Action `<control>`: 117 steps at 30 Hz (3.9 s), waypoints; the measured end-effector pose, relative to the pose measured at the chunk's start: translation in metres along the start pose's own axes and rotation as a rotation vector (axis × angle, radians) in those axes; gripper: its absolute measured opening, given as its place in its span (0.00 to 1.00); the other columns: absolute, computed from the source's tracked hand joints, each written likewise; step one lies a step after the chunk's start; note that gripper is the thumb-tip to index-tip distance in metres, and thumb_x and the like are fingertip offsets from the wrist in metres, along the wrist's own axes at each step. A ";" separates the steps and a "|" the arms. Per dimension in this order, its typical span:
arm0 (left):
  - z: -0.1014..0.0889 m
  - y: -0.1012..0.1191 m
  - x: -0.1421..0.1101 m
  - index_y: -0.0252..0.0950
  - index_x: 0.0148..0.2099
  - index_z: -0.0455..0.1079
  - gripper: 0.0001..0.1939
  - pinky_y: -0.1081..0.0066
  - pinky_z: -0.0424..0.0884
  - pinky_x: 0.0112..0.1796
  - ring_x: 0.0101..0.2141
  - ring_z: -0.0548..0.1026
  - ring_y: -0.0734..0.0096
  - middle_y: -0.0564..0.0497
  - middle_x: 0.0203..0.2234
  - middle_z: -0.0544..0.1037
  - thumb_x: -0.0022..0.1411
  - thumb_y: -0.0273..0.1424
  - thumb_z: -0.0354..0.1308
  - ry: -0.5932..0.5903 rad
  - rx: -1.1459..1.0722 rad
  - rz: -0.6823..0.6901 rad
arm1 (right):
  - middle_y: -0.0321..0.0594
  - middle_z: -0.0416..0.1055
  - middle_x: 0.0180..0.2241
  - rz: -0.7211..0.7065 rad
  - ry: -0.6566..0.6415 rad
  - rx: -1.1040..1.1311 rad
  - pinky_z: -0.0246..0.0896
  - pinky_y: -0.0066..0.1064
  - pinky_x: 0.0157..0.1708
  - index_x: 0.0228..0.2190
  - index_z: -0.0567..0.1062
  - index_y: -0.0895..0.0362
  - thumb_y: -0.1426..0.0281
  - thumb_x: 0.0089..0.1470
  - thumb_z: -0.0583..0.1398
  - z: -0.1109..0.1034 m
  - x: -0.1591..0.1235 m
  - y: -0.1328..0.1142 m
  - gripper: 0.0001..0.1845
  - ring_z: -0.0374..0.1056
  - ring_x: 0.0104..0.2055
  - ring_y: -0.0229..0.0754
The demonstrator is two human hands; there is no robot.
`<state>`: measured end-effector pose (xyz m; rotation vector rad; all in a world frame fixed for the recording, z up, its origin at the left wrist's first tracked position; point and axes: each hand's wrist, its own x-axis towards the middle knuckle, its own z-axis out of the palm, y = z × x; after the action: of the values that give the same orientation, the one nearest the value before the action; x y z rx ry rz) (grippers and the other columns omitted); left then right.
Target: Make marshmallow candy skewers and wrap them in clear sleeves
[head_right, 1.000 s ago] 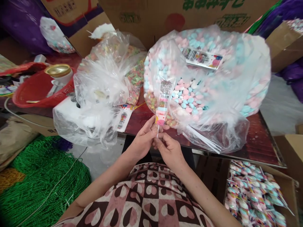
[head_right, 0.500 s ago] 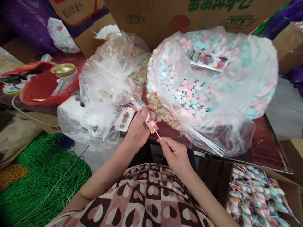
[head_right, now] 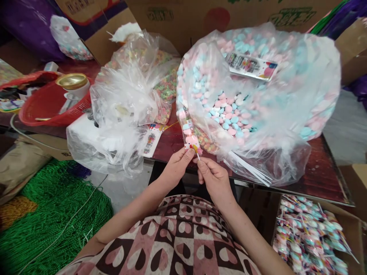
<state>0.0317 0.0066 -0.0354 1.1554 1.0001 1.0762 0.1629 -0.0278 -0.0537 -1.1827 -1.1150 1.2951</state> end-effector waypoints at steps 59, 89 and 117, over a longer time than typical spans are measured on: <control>0.012 0.004 -0.002 0.35 0.31 0.69 0.21 0.76 0.60 0.17 0.23 0.71 0.75 0.48 0.32 0.78 0.55 0.49 0.62 -0.080 -0.384 -0.248 | 0.30 0.67 0.16 -0.236 0.016 -0.524 0.62 0.27 0.22 0.33 0.71 0.54 0.66 0.63 0.54 0.011 -0.009 -0.005 0.09 0.64 0.17 0.35; -0.007 -0.003 -0.010 0.38 0.34 0.61 0.18 0.71 0.63 0.26 0.18 0.59 0.76 0.59 0.18 0.57 0.66 0.48 0.48 -0.309 0.098 -0.118 | 0.37 0.76 0.36 -0.057 0.032 0.063 0.72 0.32 0.33 0.39 0.74 0.51 0.63 0.45 0.69 0.000 0.036 -0.036 0.18 0.72 0.34 0.41; -0.102 0.016 -0.008 0.36 0.33 0.64 0.16 0.77 0.64 0.23 0.13 0.52 0.85 0.65 0.13 0.52 0.58 0.41 0.64 0.400 -0.631 0.008 | 0.49 0.78 0.43 -0.554 -0.483 -1.555 0.62 0.36 0.45 0.43 0.79 0.61 0.75 0.61 0.53 0.085 0.180 -0.015 0.16 0.71 0.48 0.49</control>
<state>-0.0709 0.0195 -0.0327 0.4393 0.8558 1.5247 0.0789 0.1530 -0.0411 -1.3591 -2.7708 0.0435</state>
